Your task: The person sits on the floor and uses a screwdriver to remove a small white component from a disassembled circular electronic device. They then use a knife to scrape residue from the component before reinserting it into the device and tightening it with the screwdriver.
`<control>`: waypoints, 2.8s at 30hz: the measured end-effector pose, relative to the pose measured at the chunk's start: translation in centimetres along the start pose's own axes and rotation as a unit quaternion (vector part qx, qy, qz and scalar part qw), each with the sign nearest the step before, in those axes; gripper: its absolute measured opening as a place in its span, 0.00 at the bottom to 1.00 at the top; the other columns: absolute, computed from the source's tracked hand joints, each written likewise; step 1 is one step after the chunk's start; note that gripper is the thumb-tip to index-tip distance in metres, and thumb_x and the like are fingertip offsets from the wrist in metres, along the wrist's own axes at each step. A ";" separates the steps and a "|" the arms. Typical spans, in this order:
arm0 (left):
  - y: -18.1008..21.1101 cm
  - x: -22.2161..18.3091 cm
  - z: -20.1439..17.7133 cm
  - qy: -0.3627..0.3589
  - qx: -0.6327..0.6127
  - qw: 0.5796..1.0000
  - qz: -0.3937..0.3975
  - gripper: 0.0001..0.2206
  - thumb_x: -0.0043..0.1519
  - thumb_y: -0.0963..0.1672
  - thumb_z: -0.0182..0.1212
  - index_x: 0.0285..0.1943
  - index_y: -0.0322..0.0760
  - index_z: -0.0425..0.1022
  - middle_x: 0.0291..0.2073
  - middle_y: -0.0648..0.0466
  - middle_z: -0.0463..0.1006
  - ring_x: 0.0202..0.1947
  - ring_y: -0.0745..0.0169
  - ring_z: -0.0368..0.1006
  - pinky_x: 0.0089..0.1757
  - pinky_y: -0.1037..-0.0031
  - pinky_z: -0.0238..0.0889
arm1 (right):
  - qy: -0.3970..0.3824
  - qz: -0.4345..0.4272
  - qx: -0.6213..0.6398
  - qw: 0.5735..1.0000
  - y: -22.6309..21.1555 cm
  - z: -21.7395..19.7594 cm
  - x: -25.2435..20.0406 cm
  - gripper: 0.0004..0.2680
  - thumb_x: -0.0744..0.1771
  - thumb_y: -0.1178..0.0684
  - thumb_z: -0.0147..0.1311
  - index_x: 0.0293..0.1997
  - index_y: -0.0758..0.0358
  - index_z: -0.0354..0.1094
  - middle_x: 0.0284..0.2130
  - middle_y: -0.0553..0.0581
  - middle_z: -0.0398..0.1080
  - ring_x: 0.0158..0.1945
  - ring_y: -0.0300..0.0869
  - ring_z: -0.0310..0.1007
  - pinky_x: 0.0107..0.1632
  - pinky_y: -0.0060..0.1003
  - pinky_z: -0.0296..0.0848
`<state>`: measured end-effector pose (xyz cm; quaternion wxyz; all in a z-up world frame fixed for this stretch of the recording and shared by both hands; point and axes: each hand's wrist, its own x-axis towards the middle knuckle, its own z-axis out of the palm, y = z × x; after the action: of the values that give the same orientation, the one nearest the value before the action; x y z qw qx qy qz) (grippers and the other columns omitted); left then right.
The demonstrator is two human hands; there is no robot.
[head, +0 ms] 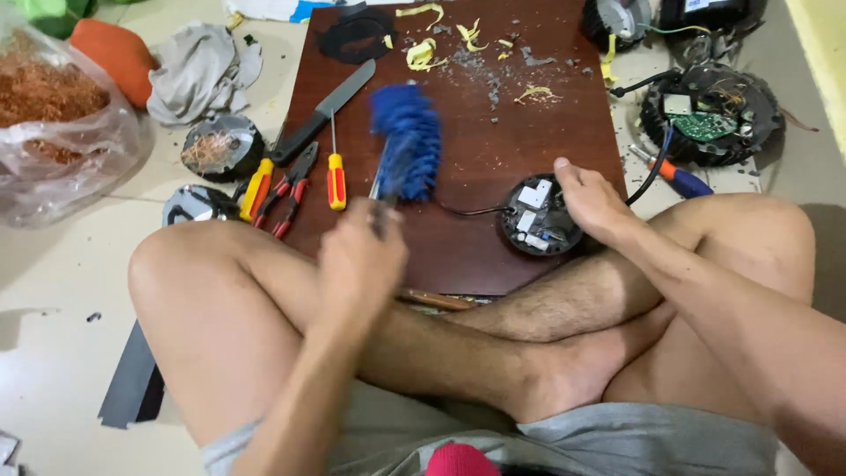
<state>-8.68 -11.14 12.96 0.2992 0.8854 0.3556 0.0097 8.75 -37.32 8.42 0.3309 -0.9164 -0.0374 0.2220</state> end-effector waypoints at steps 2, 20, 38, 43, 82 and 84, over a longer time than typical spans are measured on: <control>1.8 -4.3 -1.0 -0.079 -0.037 0.995 0.054 0.18 0.64 0.51 0.53 0.61 0.51 0.79 0.48 0.39 0.85 0.54 0.29 0.78 0.54 0.41 0.69 | -0.008 -0.007 -0.014 1.000 0.5 0.1 0.6 0.33 0.72 0.27 0.26 0.78 0.68 0.52 0.74 0.71 0.55 0.78 0.61 0.49 0.77 0.57 0.47; 7.8 -8.2 1.8 -0.188 0.161 0.939 0.237 0.12 0.62 0.42 0.54 0.45 0.38 0.86 0.27 0.43 0.84 0.35 0.38 0.84 0.34 0.51 0.79 | 0.007 -0.001 -0.013 1.000 -2.5 0.0 -2.9 0.31 0.73 0.29 0.26 0.79 0.64 0.53 0.73 0.69 0.56 0.77 0.61 0.50 0.77 0.58 0.47; 5.2 -2.9 0.5 -0.264 -0.047 0.958 0.105 0.16 0.62 0.46 0.59 0.55 0.41 0.84 0.47 0.39 0.86 0.54 0.33 0.80 0.51 0.47 0.75 | 0.009 0.001 -0.063 0.998 0.4 0.5 2.4 0.29 0.73 0.29 0.28 0.77 0.57 0.60 0.70 0.68 0.63 0.74 0.65 0.56 0.74 0.62 0.51; 1.4 -3.0 5.7 -0.266 -0.298 0.916 -0.035 0.18 0.63 0.47 0.63 0.59 0.38 0.82 0.35 0.42 0.84 0.39 0.56 0.80 0.38 0.70 0.82 | 0.018 -0.003 -0.063 0.998 -0.6 0.1 1.6 0.30 0.72 0.27 0.28 0.76 0.57 0.61 0.69 0.69 0.63 0.74 0.65 0.56 0.74 0.63 0.52; 5.4 2.4 1.5 -0.301 -0.054 0.919 0.249 0.15 0.64 0.49 0.57 0.53 0.45 0.86 0.48 0.42 0.86 0.55 0.35 0.80 0.56 0.51 0.72 | 0.016 -0.056 -0.119 0.991 -0.2 1.0 2.9 0.24 0.73 0.29 0.36 0.60 0.54 0.77 0.52 0.72 0.77 0.63 0.67 0.70 0.63 0.65 0.67; 8.8 -0.7 3.4 -0.181 0.179 0.919 0.301 0.12 0.57 0.45 0.59 0.43 0.37 0.85 0.32 0.41 0.83 0.36 0.34 0.83 0.31 0.50 0.79 | 0.037 -0.032 -0.083 0.995 -1.3 0.9 1.4 0.24 0.74 0.32 0.33 0.64 0.54 0.75 0.55 0.70 0.76 0.66 0.68 0.67 0.68 0.65 0.63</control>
<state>-2.90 -18.36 15.02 0.1781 0.9760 0.0084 -0.1249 9.72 -35.54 8.08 0.2621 -0.9465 -0.0723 0.1737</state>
